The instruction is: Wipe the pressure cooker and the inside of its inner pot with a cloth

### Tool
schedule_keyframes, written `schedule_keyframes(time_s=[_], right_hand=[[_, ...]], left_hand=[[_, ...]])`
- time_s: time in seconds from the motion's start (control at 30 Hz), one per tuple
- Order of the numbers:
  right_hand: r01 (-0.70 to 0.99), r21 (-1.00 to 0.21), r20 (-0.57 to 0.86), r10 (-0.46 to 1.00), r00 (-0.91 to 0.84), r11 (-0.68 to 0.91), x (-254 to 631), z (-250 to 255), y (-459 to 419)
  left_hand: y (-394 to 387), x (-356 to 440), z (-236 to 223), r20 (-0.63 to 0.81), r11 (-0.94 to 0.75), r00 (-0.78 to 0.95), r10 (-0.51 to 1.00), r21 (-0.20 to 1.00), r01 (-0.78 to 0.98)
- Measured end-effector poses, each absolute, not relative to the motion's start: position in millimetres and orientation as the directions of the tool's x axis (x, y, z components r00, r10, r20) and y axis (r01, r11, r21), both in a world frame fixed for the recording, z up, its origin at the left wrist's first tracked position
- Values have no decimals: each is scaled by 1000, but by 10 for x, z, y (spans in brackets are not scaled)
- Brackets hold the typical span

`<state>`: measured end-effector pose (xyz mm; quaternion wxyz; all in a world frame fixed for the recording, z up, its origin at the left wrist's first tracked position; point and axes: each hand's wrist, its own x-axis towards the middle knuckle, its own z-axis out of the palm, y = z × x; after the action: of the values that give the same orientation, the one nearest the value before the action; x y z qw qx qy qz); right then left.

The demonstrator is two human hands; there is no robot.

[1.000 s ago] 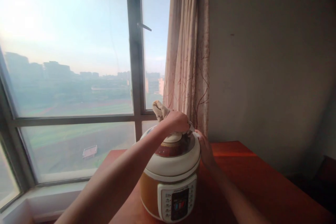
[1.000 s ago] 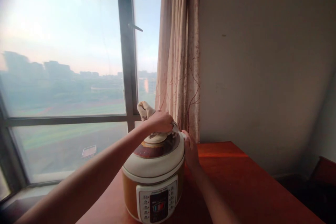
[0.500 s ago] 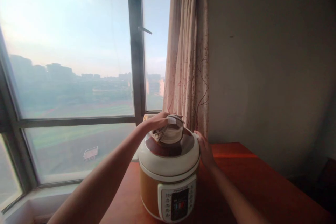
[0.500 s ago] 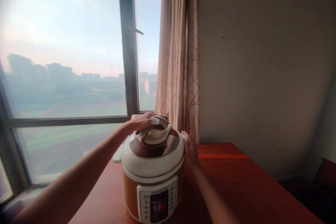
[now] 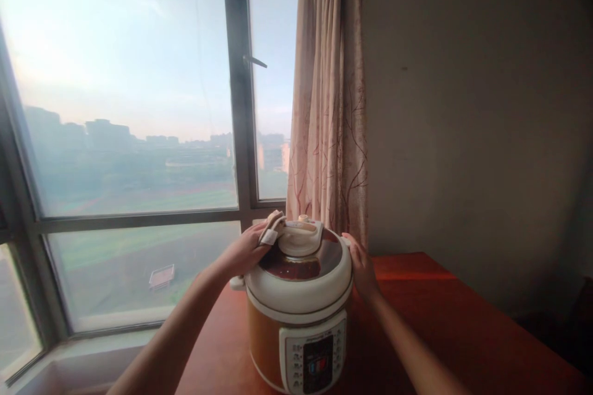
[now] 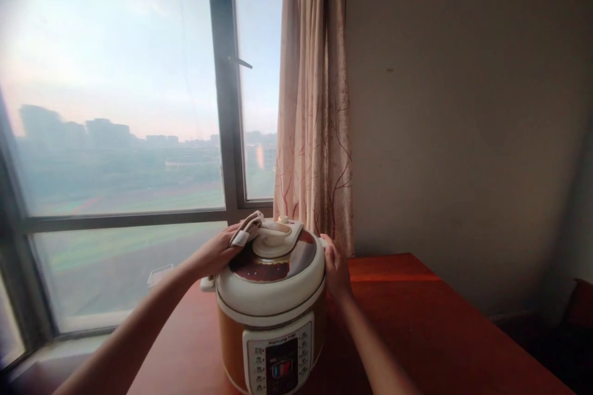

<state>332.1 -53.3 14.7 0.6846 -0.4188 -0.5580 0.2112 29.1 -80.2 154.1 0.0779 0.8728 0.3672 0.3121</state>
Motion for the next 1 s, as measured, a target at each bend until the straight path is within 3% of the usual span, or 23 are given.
schedule_keyframes(time_s=[0.2, 0.47, 0.67, 0.77, 0.87, 1.0], right_hand=[[158, -815, 577, 757, 307, 557, 3312, 148, -533], [152, -816, 576, 757, 309, 558, 3323, 138, -539], [152, -813, 580, 758, 297, 563, 3329, 172, -554], [154, -810, 584, 759, 286, 565, 3344, 194, -559], [163, -807, 589, 756, 284, 568, 3396, 238, -575], [203, -790, 605, 685, 406, 578, 3494, 363, -718]], left_hand=[[-1196, 212, 1423, 548, -769, 551, 630, 340, 542], [-1684, 541, 1237, 536, -643, 448, 716, 253, 723], [-2079, 745, 939, 642, -635, 358, 678, 264, 726], [-2249, 776, 830, 656, -661, 323, 682, 364, 657], [-2306, 793, 813, 664, -664, 219, 715, 547, 509], [-2227, 895, 882, 582, -577, -24, 813, 810, 104]])
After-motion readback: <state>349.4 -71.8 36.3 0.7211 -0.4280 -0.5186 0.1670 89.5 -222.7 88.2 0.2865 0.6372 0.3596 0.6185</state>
